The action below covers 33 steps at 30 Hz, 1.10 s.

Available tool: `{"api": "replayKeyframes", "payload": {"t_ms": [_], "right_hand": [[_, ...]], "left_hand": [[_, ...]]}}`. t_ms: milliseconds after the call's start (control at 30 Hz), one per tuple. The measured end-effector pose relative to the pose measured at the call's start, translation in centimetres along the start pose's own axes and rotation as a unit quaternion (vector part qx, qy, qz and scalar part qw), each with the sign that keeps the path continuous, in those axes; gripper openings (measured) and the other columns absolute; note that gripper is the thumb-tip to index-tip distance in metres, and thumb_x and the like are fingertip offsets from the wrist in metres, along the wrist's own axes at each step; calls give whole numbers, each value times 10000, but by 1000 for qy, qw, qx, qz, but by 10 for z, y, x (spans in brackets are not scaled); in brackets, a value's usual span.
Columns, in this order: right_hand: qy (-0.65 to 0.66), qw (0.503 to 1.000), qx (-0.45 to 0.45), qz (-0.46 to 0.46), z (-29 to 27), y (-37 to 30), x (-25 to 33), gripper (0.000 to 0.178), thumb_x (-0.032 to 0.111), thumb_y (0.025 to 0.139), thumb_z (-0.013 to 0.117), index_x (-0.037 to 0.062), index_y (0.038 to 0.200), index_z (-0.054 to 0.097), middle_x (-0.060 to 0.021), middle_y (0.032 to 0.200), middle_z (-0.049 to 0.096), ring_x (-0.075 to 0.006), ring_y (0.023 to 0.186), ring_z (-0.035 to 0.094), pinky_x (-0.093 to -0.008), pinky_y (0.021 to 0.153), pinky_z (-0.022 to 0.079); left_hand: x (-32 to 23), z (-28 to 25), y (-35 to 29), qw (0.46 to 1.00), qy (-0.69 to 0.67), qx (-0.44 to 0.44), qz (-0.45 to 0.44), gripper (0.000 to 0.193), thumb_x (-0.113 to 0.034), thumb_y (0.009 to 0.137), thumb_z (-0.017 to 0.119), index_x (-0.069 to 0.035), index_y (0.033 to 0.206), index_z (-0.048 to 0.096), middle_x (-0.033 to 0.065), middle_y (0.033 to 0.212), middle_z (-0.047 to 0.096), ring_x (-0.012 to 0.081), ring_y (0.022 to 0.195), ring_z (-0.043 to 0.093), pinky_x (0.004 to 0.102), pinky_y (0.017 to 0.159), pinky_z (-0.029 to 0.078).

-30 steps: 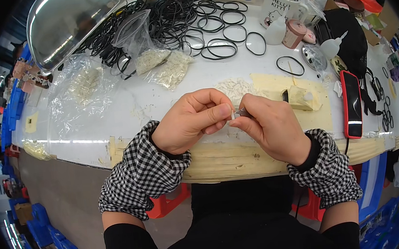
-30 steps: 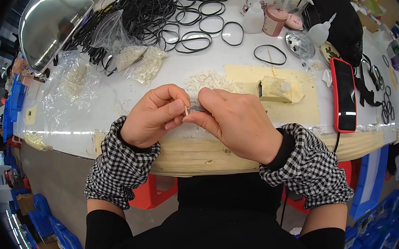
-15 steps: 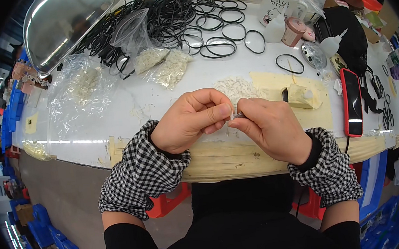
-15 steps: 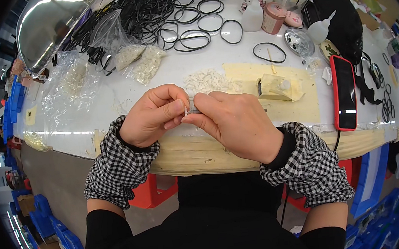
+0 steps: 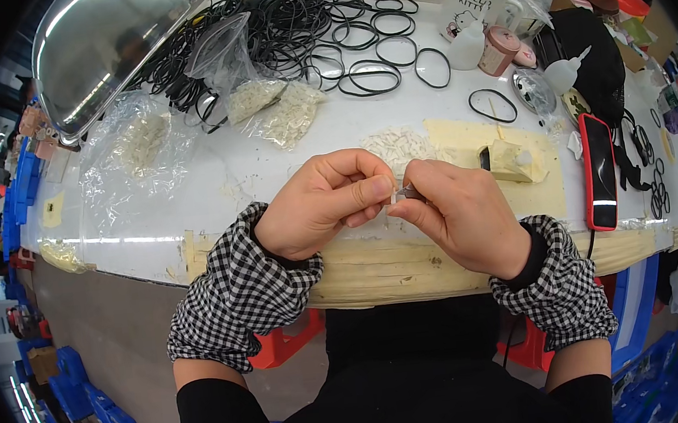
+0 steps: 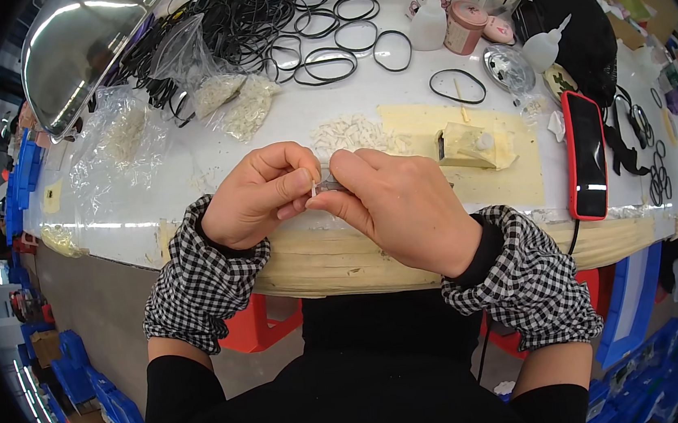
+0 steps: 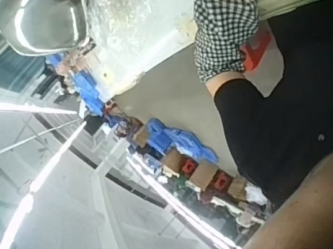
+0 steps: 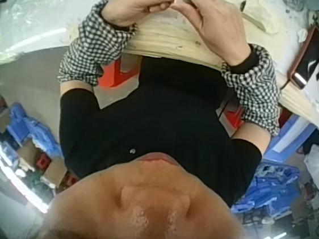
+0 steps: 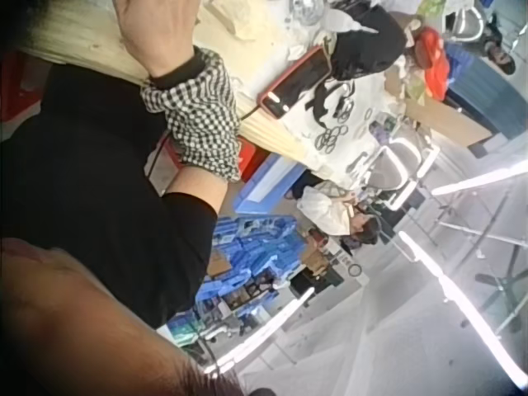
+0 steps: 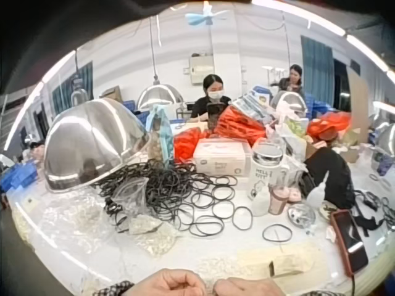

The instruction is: The recorder is manual assembling small plastic components and placing them into bags at a factory workbench.

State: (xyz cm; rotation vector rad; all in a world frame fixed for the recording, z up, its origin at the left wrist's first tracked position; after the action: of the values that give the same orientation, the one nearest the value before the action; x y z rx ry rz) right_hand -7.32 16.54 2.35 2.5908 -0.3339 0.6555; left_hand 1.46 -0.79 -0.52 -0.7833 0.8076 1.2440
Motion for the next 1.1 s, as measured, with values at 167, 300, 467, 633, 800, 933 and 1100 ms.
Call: {"api": "replayKeyframes", "payload": {"t_ms": [167, 300, 467, 633, 800, 933, 1100], "right_hand": [[-10, 1000, 13, 1, 0, -1, 1, 305, 318, 888, 605, 53, 789, 491, -95, 691, 535, -290, 614, 563, -381, 520, 437], [-2, 1000, 1, 3, 1, -1, 0, 305, 323, 888, 603, 56, 791, 492, -94, 685, 533, -287, 608, 561, -380, 516, 435], [-11, 1000, 10, 4, 0, -1, 0, 309, 325, 888, 603, 56, 789, 490, -93, 674, 530, -286, 601, 561, -381, 514, 434], [25, 999, 8, 37, -2, 0, -1, 293, 299, 867, 636, 45, 810, 501, -95, 685, 534, -292, 607, 562, -381, 530, 444], [2, 999, 6, 39, 7, -3, -10, 213, 200, 836, 656, 41, 848, 515, -105, 784, 539, -296, 633, 576, -376, 554, 464], [-63, 996, 58, 20, 16, -6, -10, 180, 130, 808, 657, 40, 888, 523, -106, 845, 528, -300, 658, 587, -377, 563, 473], [-98, 992, 67, 44, 20, -4, -10, 167, 83, 804, 644, 36, 913, 526, -109, 856, 525, -301, 698, 591, -381, 569, 471]], "left_hand": [[0, -1, -1, 1000, 0, 2, 0, 136, -156, 938, 596, -23, 967, 607, -19, 778, 562, 36, 670, 486, 164, 579, 392], [-1, 3, -1, 1000, 16, -4, -3, 110, -141, 951, 554, -41, 912, 576, -13, 804, 549, 24, 651, 457, 157, 546, 360], [0, -1, 0, 1000, -4, 7, 0, 134, -157, 940, 593, -26, 964, 607, -19, 773, 559, 38, 674, 490, 168, 585, 396], [-1, -2, 0, 999, -23, -39, 17, 135, -156, 954, 560, -25, 965, 589, 7, 839, 589, 42, 695, 496, 167, 606, 411], [-5, -3, 3, 975, -60, -210, 50, 127, -147, 959, 534, -23, 975, 554, 41, 942, 601, 51, 783, 527, 166, 688, 457], [-1, -6, 2, 970, -68, -226, 61, 197, -162, 952, 546, -2, 1066, 560, 31, 937, 593, 72, 810, 549, 178, 742, 474], [0, -6, 3, 975, -77, -209, 25, 215, -144, 943, 563, 7, 1098, 567, 21, 940, 592, 74, 817, 545, 182, 722, 463]]}}
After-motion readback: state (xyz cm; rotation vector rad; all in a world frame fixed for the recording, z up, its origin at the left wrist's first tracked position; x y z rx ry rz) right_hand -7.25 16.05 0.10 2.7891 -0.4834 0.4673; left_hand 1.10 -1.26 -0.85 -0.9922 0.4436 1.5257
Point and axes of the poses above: each hand's wrist, its own y-axis towards the middle knuckle, its own z-axis out of the palm, x = y × z, the point moved 1 cm from there along y, towards the middle knuckle
